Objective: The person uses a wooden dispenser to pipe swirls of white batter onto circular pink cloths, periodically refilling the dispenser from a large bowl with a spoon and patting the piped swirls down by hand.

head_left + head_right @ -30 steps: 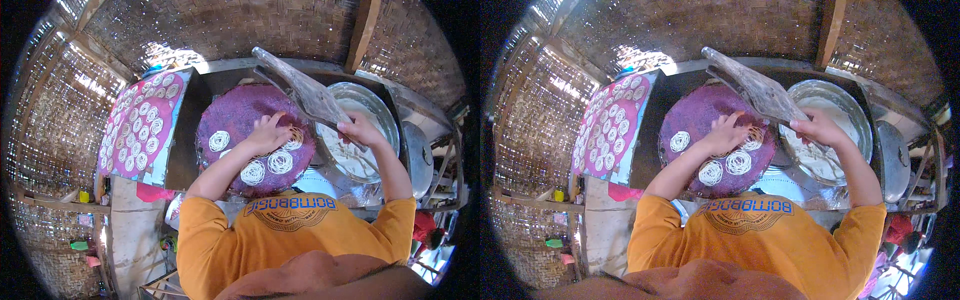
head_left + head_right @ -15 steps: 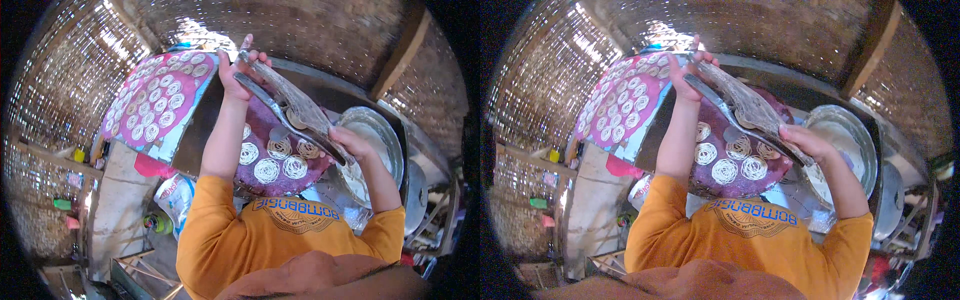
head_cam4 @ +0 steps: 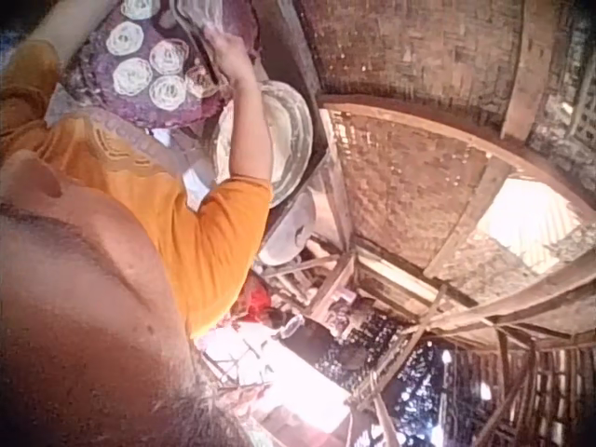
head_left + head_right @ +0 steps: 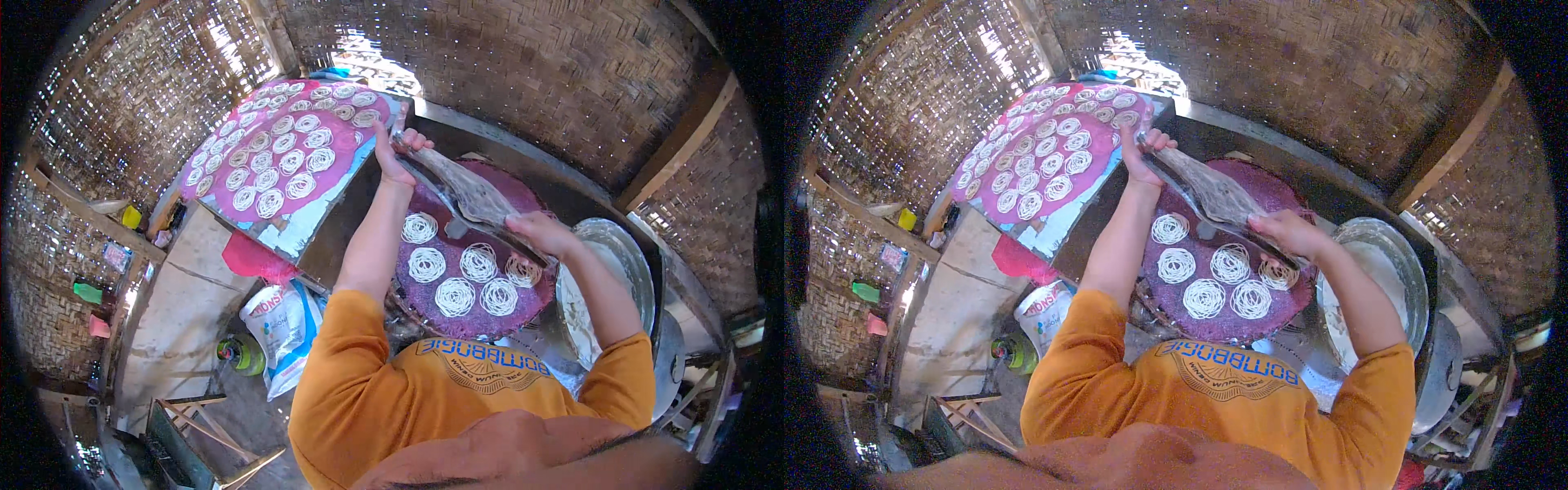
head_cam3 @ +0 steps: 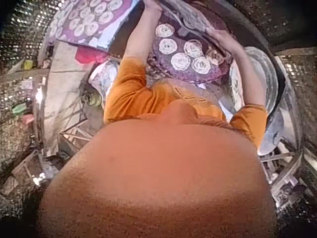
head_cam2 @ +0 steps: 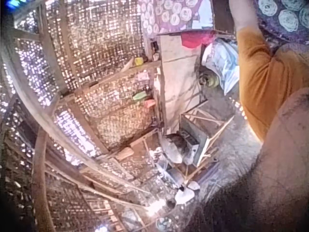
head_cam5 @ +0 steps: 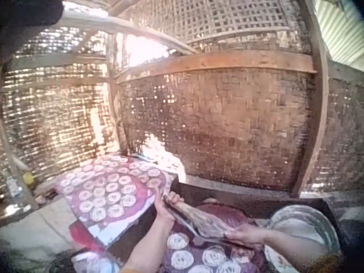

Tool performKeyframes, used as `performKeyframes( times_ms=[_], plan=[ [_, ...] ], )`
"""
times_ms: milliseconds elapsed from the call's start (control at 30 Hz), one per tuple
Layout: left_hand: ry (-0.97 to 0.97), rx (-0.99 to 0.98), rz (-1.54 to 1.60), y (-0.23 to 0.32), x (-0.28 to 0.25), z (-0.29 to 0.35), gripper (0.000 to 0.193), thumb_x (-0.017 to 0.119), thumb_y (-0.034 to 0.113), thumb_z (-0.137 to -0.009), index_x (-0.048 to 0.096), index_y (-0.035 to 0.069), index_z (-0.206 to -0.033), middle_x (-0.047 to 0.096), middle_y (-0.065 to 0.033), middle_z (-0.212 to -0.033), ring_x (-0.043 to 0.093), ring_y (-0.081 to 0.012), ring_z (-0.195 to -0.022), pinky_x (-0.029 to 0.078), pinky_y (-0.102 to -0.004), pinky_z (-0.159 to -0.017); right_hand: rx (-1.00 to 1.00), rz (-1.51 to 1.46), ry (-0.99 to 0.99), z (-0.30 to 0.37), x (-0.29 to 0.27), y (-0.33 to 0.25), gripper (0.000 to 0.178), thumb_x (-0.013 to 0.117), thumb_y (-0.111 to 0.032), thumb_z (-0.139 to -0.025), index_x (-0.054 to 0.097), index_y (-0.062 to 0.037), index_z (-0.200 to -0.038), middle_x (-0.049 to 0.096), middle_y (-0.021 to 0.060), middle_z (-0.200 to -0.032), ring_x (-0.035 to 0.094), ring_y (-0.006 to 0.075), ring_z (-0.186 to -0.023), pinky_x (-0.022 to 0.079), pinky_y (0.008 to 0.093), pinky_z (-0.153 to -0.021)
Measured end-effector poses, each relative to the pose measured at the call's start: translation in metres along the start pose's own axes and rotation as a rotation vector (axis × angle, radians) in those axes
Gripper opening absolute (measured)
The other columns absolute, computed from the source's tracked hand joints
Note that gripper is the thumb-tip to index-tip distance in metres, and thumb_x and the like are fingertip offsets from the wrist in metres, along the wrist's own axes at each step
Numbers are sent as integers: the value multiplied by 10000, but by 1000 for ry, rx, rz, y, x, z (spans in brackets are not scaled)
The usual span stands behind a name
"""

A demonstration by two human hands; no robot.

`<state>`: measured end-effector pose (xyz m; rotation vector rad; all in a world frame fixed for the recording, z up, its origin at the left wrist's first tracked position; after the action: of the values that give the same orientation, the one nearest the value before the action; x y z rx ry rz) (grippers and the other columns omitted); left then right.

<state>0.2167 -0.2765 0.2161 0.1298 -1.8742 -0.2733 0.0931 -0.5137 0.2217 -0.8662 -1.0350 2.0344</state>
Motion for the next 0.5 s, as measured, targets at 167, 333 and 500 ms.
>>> performKeyframes(
  times_ms=[167, 333, 500],
  plan=[
    [-26, 49, 20, -4, 19, 2, 602, 415, 598, -770, 433, 148, -1169, 369, 46, -486, 394, -107, -486, 392, -323, -608, -97, 255, 148, 25, -15, -30, 422, 546, -405, -787, 614, 0, -881, 597, 42, -748, 517, 102, -658, 430, 260, -611],
    [-100, 129, -40, 22, 50, -1, 633, 465, 567, -763, 416, 116, -1204, 344, 63, -508, 355, -67, -481, 355, -255, -585, -109, 222, 155, 20, -7, -42, 421, 568, -414, -772, 589, 3, -829, 514, -43, -685, 417, 43, -629, 360, 223, -550],
    [-105, 48, 23, 10, 49, 13, 565, 454, 563, -773, 477, 113, -1114, 326, 59, -503, 354, -75, -486, 368, -270, -596, -185, 243, 147, 36, -8, -33, 398, 563, -365, -786, 593, 16, -897, 523, -39, -681, 444, 40, -637, 378, 209, -565]
  ],
)
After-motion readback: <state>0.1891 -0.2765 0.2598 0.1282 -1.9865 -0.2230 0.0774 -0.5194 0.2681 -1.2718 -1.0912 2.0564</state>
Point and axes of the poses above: each hand's wrist, its own z-axis away from the middle knuckle, its own x-axis out of the palm, y = z × x, the point moved 4 cm from there along -z, towards the middle knuckle
